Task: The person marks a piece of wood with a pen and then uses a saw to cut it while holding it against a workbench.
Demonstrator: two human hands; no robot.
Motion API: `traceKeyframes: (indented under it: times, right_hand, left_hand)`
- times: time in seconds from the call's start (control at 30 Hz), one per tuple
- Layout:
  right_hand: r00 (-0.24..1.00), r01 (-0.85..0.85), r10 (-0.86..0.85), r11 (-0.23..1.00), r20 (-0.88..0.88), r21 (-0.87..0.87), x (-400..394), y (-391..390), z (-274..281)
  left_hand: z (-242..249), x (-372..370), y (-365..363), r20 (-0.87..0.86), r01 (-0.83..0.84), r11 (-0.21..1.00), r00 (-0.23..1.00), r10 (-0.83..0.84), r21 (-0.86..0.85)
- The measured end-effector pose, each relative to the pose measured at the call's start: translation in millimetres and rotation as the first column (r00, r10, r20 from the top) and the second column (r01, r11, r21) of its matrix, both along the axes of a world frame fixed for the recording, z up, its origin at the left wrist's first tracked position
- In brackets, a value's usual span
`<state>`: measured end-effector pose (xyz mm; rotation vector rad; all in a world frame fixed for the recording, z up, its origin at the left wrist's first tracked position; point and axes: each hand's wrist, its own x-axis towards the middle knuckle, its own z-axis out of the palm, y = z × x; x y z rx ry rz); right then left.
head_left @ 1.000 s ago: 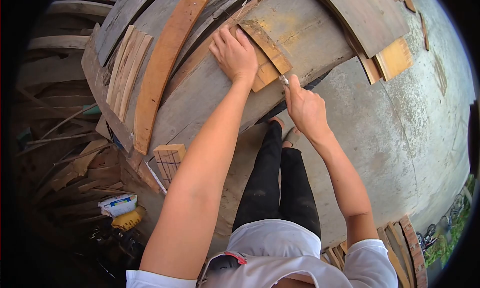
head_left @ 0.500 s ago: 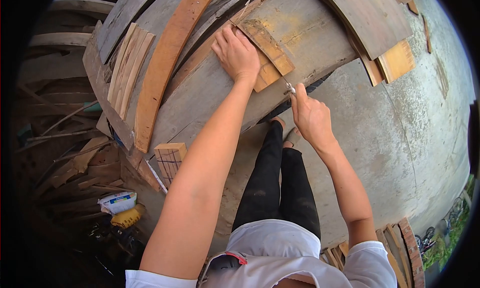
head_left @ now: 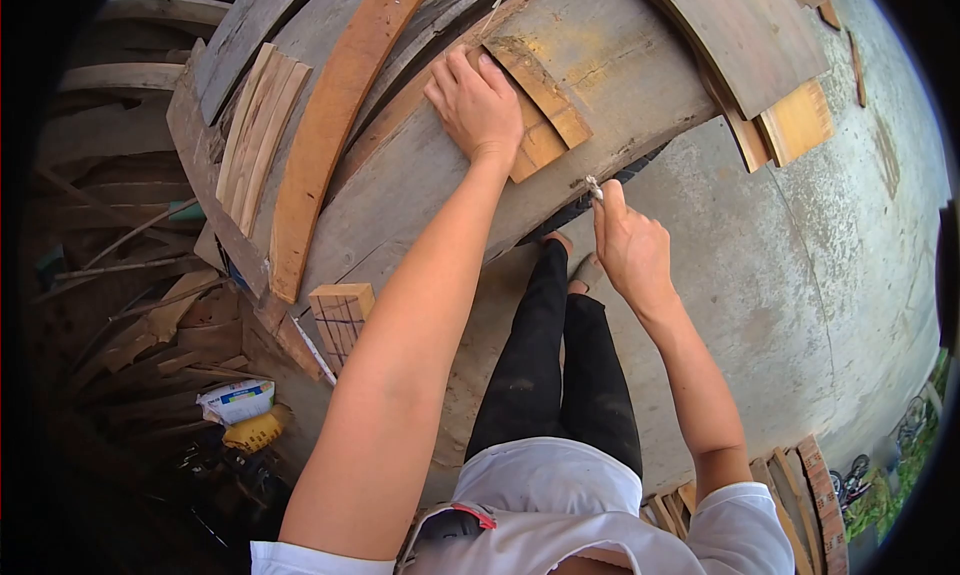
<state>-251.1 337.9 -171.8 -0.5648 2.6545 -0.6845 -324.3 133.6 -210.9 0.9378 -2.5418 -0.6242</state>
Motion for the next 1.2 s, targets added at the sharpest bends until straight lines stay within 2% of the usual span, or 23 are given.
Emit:
traceKeyframes:
  times: [0.13,0.23,0.3,0.4,0.5,0.63,0.7,0.87,1.03,1.07,1.13,1.2]
  right_hand:
    - [0.999,-0.006,0.006,1.0,-0.032,-0.005,1.3,2.2,-1.8]
    - [1.0,-0.004,0.004,1.0,-0.021,0.002,-17.8,-21.7,-1.4]
    - [0.998,0.0,-0.004,0.998,-0.067,-0.057,-25.0,-31.4,-4.7]
    - [0.997,-0.013,0.012,1.0,-0.071,-0.019,-12.7,-12.9,-2.3]
    - [1.0,-0.005,0.005,1.0,-0.007,-0.027,6.2,9.8,-1.7]
    - [1.0,0.013,-0.013,1.0,0.011,0.004,-8.3,-11.8,-4.5]
    - [0.995,-0.003,0.0,0.999,-0.1,-0.036,-21.2,-30.8,-8.7]
    - [0.996,-0.005,0.005,1.0,-0.086,0.001,-3.7,-8.9,-3.4]
    - [0.999,0.027,-0.026,0.999,0.043,-0.03,1.6,-4.9,-1.9]
    - [0.999,0.027,-0.026,0.999,0.039,-0.026,-4.7,-12.1,-3.7]
    - [0.995,0.011,-0.012,1.0,-0.101,-0.011,-15.7,-27.2,-8.0]
    - [0.995,0.017,-0.018,1.0,-0.094,-0.009,-13.9,-25.6,-7.2]
  left_hand:
    - [-0.4,0.4,-0.6,-0.012,0.005,0.999,1.0,-0.006,-0.042]
    - [1.8,0.5,1.5,-0.009,0.003,1.0,1.0,-0.003,0.006]
    - [2.0,0.4,1.2,0.002,-0.002,1.0,1.0,0.002,0.01]
    - [-0.2,0.2,-0.4,0.009,0.004,1.0,1.0,-0.004,-0.008]
    - [1.6,0.5,-0.1,0.005,0.01,1.0,1.0,-0.01,0.01]
    - [1.1,-0.2,0.9,-0.002,0.004,1.0,1.0,-0.004,0.01]
    - [-1.4,0.7,-0.2,-0.024,0.011,1.0,1.0,-0.012,-0.023]
    - [-0.3,0.0,0.0,0.006,0.01,1.0,1.0,-0.01,-0.006]
    - [0.6,1.0,-0.2,-0.011,0.013,1.0,1.0,-0.013,0.011]
    - [0.7,0.8,-0.1,-0.01,0.007,1.0,1.0,-0.007,0.015]
    - [0.3,1.1,1.1,-0.009,0.005,1.0,1.0,-0.005,0.016]
    - [-1.1,0.8,-0.1,0.0,-0.004,0.999,1.0,0.004,-0.04]
